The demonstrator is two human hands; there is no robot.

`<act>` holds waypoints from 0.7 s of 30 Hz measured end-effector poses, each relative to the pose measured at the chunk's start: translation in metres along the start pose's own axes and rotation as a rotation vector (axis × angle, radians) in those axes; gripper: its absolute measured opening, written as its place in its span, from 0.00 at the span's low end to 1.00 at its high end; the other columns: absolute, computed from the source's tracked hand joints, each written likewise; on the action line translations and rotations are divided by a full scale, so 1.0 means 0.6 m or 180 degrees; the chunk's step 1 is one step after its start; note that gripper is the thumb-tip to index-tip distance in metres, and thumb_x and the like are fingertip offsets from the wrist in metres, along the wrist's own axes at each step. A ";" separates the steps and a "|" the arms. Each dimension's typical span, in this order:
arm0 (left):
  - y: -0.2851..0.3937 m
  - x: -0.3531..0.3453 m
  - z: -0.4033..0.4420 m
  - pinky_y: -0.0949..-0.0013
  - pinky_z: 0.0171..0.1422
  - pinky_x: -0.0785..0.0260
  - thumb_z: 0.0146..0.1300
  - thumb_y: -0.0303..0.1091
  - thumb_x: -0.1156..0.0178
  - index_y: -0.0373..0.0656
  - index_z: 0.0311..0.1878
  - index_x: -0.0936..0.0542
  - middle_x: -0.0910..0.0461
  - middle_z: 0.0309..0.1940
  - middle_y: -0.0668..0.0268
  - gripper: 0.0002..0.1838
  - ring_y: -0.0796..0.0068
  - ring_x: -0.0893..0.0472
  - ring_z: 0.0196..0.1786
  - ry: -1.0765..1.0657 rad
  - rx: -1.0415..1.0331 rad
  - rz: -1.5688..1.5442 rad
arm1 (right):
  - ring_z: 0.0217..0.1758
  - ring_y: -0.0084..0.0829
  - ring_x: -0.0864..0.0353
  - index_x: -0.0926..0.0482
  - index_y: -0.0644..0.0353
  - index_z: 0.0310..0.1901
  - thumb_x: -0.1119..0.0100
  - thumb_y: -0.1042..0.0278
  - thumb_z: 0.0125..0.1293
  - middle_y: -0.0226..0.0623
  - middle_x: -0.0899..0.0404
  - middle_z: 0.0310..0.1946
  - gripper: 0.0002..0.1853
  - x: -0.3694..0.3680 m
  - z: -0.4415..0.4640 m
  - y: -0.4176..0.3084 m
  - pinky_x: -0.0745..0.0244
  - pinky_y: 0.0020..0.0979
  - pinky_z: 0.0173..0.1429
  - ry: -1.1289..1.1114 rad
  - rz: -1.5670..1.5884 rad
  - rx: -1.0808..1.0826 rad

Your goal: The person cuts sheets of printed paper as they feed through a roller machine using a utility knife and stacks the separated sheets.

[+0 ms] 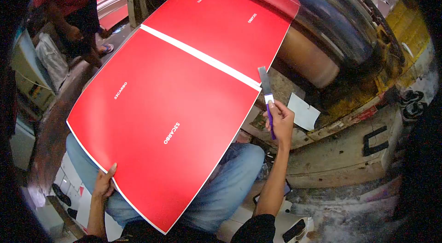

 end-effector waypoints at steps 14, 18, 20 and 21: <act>0.013 0.006 -0.029 0.78 0.21 0.27 0.65 0.37 0.40 0.38 0.64 0.38 0.19 0.41 0.60 0.28 0.78 0.19 0.26 0.0085 0.0455 0.0381 | 0.12 0.17 0.31 0.21 0.68 0.45 0.44 0.64 0.69 0.35 0.22 0.20 0.14 0.000 0.013 0.013 0.40 0.21 0.15 0.0085 0.0312 0.0308; 0.021 0.001 -0.028 0.74 0.29 0.23 0.65 0.36 0.40 0.38 0.63 0.37 0.19 0.42 0.60 0.27 0.75 0.17 0.31 0.0189 0.0303 0.0147 | 0.13 0.17 0.31 0.21 0.67 0.46 0.43 0.65 0.68 0.35 0.21 0.22 0.13 -0.008 0.021 0.006 0.39 0.21 0.16 -0.0157 -0.0028 0.0233; 0.032 -0.001 -0.030 0.70 0.39 0.21 0.65 0.35 0.40 0.38 0.63 0.37 0.21 0.48 0.58 0.27 0.71 0.18 0.40 0.0047 0.0509 0.0176 | 0.14 0.17 0.31 0.21 0.67 0.46 0.43 0.66 0.68 0.35 0.21 0.22 0.12 -0.007 0.025 0.003 0.39 0.21 0.16 -0.0248 -0.0129 0.0171; 0.033 -0.006 -0.032 0.66 0.46 0.21 0.65 0.34 0.40 0.37 0.63 0.37 0.23 0.52 0.56 0.27 0.67 0.18 0.48 -0.0076 0.0719 0.0249 | 0.14 0.17 0.31 0.20 0.67 0.46 0.43 0.66 0.68 0.34 0.21 0.22 0.12 -0.003 0.029 0.002 0.38 0.21 0.17 -0.0233 -0.0105 0.0144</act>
Point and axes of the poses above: each hand's wrist, its own z-axis towards the middle knuckle, its own x-axis out of the back of the hand, y = z × x, the point moved 6 cm from there along z, towards the middle knuckle
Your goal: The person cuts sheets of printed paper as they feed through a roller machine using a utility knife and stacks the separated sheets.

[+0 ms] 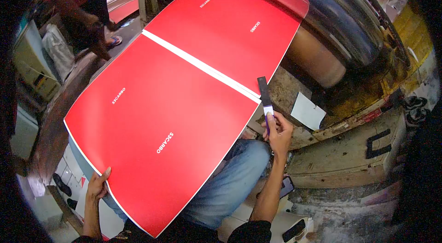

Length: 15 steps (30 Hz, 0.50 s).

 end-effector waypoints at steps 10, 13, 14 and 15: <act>-0.003 0.009 -0.007 0.75 0.19 0.23 0.66 0.33 0.42 0.34 0.62 0.38 0.19 0.42 0.54 0.25 0.71 0.16 0.27 0.0133 -0.0315 -0.0428 | 0.17 0.16 0.29 0.18 0.67 0.44 0.42 0.70 0.67 0.32 0.22 0.22 0.10 0.016 0.009 -0.015 0.37 0.20 0.19 -0.0255 -0.0505 0.0203; 0.024 -0.007 -0.023 0.76 0.21 0.23 0.66 0.33 0.41 0.35 0.61 0.36 0.19 0.41 0.56 0.25 0.74 0.16 0.30 0.0346 -0.0292 -0.0423 | 0.21 0.18 0.27 0.18 0.67 0.44 0.40 0.72 0.64 0.34 0.20 0.23 0.09 -0.002 0.032 -0.030 0.34 0.22 0.25 -0.0284 -0.0815 0.0708; 0.032 -0.007 -0.033 0.75 0.23 0.22 0.66 0.33 0.40 0.35 0.62 0.37 0.19 0.41 0.57 0.26 0.74 0.16 0.32 0.0321 -0.0211 -0.0185 | 0.22 0.20 0.24 0.17 0.67 0.41 0.39 0.73 0.62 0.37 0.18 0.23 0.09 -0.010 0.035 -0.044 0.32 0.24 0.28 -0.0234 -0.0963 0.0990; 0.038 -0.006 -0.037 0.74 0.25 0.21 0.66 0.33 0.40 0.35 0.62 0.38 0.19 0.41 0.58 0.26 0.74 0.16 0.34 0.0307 -0.0147 0.0053 | 0.25 0.23 0.22 0.16 0.64 0.42 0.38 0.74 0.60 0.41 0.19 0.25 0.09 -0.006 0.038 -0.067 0.30 0.24 0.31 -0.0097 -0.0926 0.0928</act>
Point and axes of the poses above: each hand's wrist, its own z-axis towards the middle knuckle, its own x-axis out of the back of the hand, y = z × x, the point moved 6 cm from there along z, towards the middle knuckle
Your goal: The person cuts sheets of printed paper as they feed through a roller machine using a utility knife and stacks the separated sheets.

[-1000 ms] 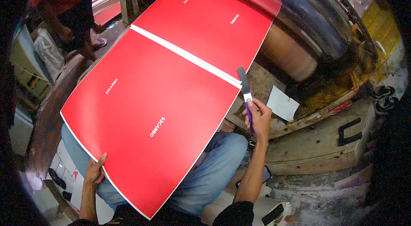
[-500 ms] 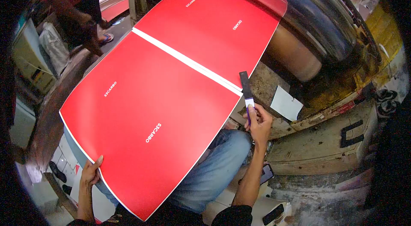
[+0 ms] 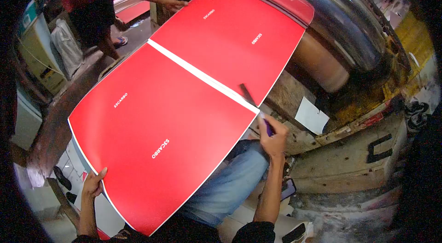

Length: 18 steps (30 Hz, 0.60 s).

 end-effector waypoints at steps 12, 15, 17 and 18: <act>0.020 0.003 -0.004 0.69 0.21 0.18 0.63 0.36 0.38 0.29 0.63 0.43 0.22 0.42 0.52 0.33 0.67 0.15 0.31 0.0072 -0.0291 -0.0304 | 0.36 0.39 0.15 0.18 0.54 0.49 0.38 0.79 0.43 0.41 0.17 0.42 0.25 -0.066 0.096 -0.011 0.20 0.33 0.37 -0.0997 -0.1170 0.2066; 0.019 0.015 -0.007 0.68 0.20 0.18 0.63 0.36 0.37 0.31 0.64 0.44 0.23 0.43 0.52 0.34 0.68 0.15 0.30 -0.0133 -0.0372 -0.0017 | 0.37 0.41 0.15 0.17 0.57 0.46 0.43 0.83 0.42 0.44 0.16 0.39 0.25 -0.077 0.094 0.027 0.21 0.32 0.39 -0.1092 -0.0706 0.1513; 0.054 0.029 -0.018 0.68 0.26 0.18 0.61 0.36 0.35 0.32 0.63 0.40 0.22 0.43 0.55 0.33 0.68 0.16 0.32 0.0018 -0.0355 0.0243 | 0.37 0.41 0.15 0.16 0.58 0.45 0.46 0.84 0.41 0.46 0.16 0.36 0.25 -0.074 0.102 0.033 0.21 0.31 0.40 -0.1002 -0.0556 0.1375; 0.068 0.039 -0.020 0.68 0.30 0.19 0.60 0.35 0.35 0.33 0.62 0.38 0.22 0.44 0.57 0.32 0.68 0.16 0.37 0.0143 -0.0306 0.0433 | 0.37 0.40 0.14 0.15 0.58 0.43 0.46 0.85 0.41 0.46 0.16 0.35 0.23 -0.065 0.100 0.031 0.22 0.30 0.40 -0.0828 -0.0405 0.1338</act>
Point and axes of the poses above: each hand's wrist, its own z-axis towards the middle knuckle, its own x-axis out of the back of the hand, y = z × x, the point moved 6 cm from there along z, towards the middle knuckle
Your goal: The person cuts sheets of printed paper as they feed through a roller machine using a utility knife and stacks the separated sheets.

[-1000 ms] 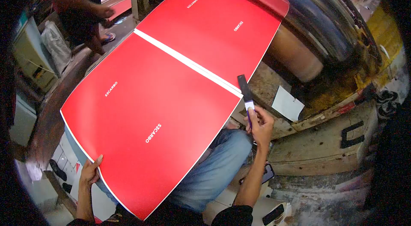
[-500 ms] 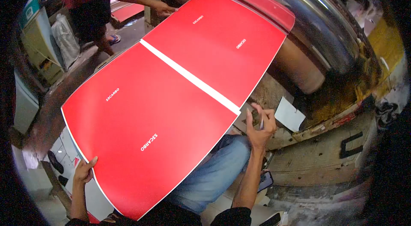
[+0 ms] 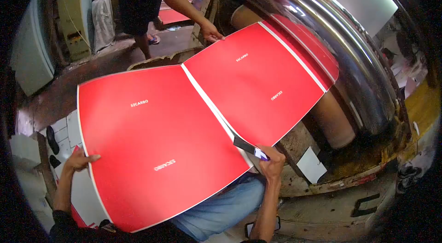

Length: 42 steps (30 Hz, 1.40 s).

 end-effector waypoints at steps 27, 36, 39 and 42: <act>-0.503 0.260 -0.238 0.64 0.59 0.30 0.67 0.34 0.46 0.34 0.58 0.31 0.25 0.53 0.58 0.19 0.66 0.24 0.54 0.3857 0.1300 0.0452 | 0.36 0.30 0.13 0.14 0.59 0.43 0.46 0.84 0.42 0.46 0.15 0.37 0.23 0.023 -0.029 -0.092 0.24 0.22 0.41 -0.0138 0.0435 -0.0941; 0.039 0.064 -0.041 0.63 0.60 0.32 0.69 0.34 0.49 0.34 0.56 0.30 0.26 0.53 0.59 0.17 0.64 0.25 0.56 0.4046 -0.2195 0.1320 | 0.48 0.38 0.16 0.18 0.57 0.49 0.43 0.80 0.43 0.45 0.18 0.47 0.26 0.017 -0.047 -0.124 0.20 0.30 0.49 -0.0457 0.0333 -0.0879; 0.221 -0.158 0.065 0.67 0.64 0.43 0.66 0.30 0.48 0.34 0.51 0.31 0.30 0.47 0.60 0.13 0.70 0.30 0.54 0.2812 -0.2596 0.1117 | 0.46 0.36 0.15 0.16 0.60 0.44 0.45 0.85 0.44 0.46 0.17 0.43 0.23 0.021 -0.038 -0.142 0.19 0.28 0.46 -0.0284 0.0336 -0.0802; 0.206 -0.310 0.193 0.65 0.59 0.38 0.62 0.36 0.41 0.35 0.49 0.29 0.29 0.45 0.60 0.17 0.68 0.29 0.51 0.1980 -0.2086 0.0556 | 0.44 0.37 0.14 0.16 0.59 0.45 0.45 0.84 0.45 0.46 0.17 0.43 0.22 0.021 -0.041 -0.147 0.18 0.29 0.45 -0.0366 0.0379 -0.0932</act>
Point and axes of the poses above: each hand's wrist, its own z-axis towards the middle knuckle, its own x-axis out of the back of the hand, y = z × x, the point moved 6 cm from there along z, towards the middle knuckle
